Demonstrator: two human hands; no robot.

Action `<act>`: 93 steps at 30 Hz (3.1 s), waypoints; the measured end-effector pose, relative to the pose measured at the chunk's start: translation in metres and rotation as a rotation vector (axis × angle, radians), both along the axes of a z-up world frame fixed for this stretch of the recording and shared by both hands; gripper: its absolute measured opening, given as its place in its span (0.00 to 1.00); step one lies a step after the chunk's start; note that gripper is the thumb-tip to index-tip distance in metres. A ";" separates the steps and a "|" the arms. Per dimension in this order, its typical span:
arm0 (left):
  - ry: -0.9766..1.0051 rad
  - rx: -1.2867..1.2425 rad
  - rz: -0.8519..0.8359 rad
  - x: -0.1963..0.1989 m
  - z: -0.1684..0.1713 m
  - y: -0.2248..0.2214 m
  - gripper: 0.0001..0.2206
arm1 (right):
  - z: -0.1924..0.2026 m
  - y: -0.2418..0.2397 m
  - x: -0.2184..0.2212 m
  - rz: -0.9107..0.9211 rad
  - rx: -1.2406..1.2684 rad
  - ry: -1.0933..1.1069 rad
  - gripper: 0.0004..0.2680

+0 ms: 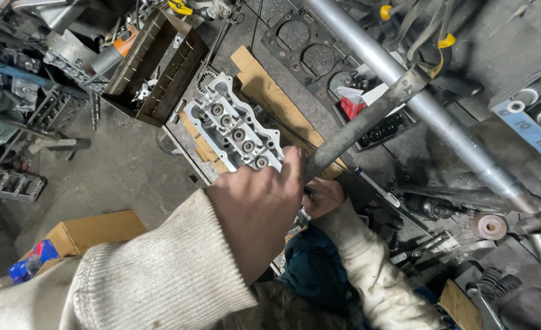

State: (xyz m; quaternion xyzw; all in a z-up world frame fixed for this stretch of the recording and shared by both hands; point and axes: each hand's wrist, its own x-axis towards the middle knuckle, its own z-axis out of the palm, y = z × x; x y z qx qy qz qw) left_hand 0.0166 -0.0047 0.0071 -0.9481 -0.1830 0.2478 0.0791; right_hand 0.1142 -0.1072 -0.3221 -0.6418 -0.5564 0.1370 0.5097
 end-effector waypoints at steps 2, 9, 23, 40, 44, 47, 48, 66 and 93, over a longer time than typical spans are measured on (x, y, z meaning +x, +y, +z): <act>0.006 0.008 -0.040 -0.002 -0.001 0.001 0.30 | 0.003 0.000 0.002 0.044 0.008 -0.038 0.06; 0.084 0.015 -0.054 -0.001 -0.008 -0.002 0.32 | 0.005 -0.009 0.001 0.076 -0.120 -0.125 0.07; -0.331 0.238 -0.060 -0.017 -0.027 -0.007 0.23 | 0.033 -0.004 -0.011 -0.036 -0.346 -0.125 0.07; -0.718 0.326 0.081 -0.020 -0.047 -0.041 0.12 | 0.166 0.045 -0.105 -0.258 -1.002 -0.155 0.12; -0.504 0.412 0.088 -0.016 -0.029 -0.041 0.04 | 0.134 0.033 -0.100 -0.478 -0.352 -0.092 0.11; -0.435 0.432 0.048 -0.017 -0.039 -0.037 0.03 | 0.111 0.034 -0.076 -0.497 -0.360 -0.115 0.11; -0.435 0.428 0.044 -0.018 -0.038 -0.037 0.03 | 0.102 0.030 -0.075 -0.497 -0.379 -0.121 0.11; -0.579 0.373 0.060 -0.021 -0.033 -0.029 0.13 | -0.038 -0.049 -0.163 -0.444 -0.675 -0.276 0.12; -0.692 0.376 0.080 -0.030 -0.042 -0.038 0.14 | 0.014 -0.031 -0.056 0.169 -0.059 0.152 0.13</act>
